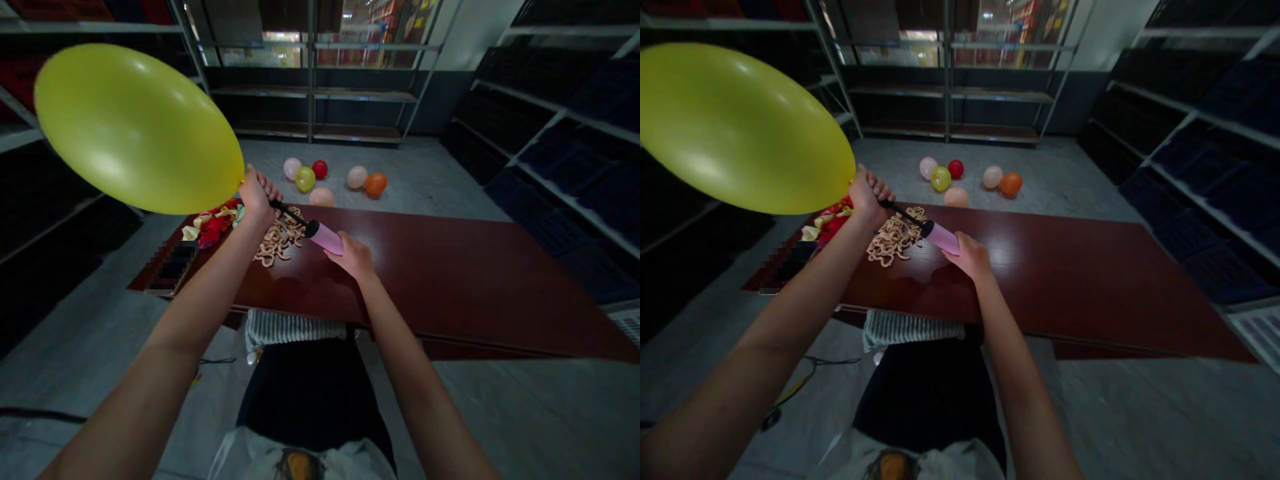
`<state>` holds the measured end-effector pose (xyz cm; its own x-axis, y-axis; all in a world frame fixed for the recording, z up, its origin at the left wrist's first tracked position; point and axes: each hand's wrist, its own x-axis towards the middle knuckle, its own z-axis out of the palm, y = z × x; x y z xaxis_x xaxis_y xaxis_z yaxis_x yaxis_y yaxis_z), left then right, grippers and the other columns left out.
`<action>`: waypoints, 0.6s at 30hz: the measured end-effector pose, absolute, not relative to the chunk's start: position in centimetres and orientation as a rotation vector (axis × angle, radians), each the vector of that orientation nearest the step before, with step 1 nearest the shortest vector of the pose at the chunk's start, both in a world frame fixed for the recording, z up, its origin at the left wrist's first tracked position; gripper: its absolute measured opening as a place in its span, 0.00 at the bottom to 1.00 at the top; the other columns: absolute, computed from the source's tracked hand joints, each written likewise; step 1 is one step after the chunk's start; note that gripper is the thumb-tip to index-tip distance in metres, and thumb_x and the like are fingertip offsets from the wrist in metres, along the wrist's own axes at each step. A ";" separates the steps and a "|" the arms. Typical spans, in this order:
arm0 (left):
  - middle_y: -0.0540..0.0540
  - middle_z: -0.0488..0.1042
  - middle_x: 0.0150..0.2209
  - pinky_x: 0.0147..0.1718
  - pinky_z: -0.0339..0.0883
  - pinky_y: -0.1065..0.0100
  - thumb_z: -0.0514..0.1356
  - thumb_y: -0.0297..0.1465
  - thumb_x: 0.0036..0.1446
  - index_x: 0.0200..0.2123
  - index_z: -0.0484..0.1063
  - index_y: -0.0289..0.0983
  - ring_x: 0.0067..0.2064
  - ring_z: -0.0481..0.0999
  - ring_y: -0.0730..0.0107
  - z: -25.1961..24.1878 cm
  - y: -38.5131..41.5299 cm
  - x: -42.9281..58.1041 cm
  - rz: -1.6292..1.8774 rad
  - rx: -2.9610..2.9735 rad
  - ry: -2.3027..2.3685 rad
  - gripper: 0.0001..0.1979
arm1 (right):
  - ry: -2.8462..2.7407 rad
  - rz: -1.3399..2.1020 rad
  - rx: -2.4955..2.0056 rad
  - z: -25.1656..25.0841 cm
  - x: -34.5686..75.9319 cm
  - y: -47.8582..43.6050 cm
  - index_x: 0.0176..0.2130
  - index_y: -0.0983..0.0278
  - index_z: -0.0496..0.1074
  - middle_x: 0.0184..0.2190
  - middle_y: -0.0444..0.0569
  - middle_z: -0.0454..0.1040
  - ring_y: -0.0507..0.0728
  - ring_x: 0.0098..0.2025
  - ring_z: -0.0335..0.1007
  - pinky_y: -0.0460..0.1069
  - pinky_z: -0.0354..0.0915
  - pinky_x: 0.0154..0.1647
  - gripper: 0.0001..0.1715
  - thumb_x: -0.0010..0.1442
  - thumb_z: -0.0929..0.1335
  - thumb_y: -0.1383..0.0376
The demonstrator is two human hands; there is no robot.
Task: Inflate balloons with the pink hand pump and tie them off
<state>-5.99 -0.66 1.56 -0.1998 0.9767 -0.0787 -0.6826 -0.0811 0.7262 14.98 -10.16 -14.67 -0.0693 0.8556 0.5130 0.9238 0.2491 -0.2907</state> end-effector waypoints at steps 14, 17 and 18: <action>0.56 0.44 0.15 0.15 0.43 0.69 0.54 0.49 0.69 0.23 0.52 0.40 0.15 0.44 0.78 7.4 -0.6 -4.0 1.702 0.716 0.578 0.26 | -1.758 -0.132 -1.589 -15.7 16.0 -9.5 0.49 0.63 0.71 0.37 0.51 0.81 0.60 0.36 0.79 0.49 0.65 0.33 0.26 0.61 0.70 0.48; 0.57 0.46 0.15 0.14 0.45 0.70 0.61 0.46 0.66 0.24 0.55 0.40 0.14 0.47 0.79 6.3 1.5 -0.8 1.744 0.678 0.576 0.25 | -1.680 -0.112 -1.628 -15.8 16.2 -9.4 0.48 0.61 0.70 0.36 0.50 0.81 0.61 0.35 0.79 0.49 0.64 0.32 0.24 0.61 0.70 0.48; 0.57 0.47 0.14 0.14 0.46 0.70 0.62 0.44 0.66 0.23 0.55 0.39 0.13 0.47 0.79 5.8 2.0 0.4 1.768 0.658 0.580 0.25 | -1.659 -0.100 -1.639 -15.9 16.2 -9.4 0.47 0.61 0.70 0.36 0.50 0.81 0.61 0.34 0.79 0.49 0.64 0.31 0.24 0.61 0.70 0.48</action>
<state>0.39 2.01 5.84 -0.2375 0.9604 0.1454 -0.6879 -0.2720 0.6729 16.25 -9.36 -15.85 0.1427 0.8133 0.5640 0.8751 0.1626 -0.4559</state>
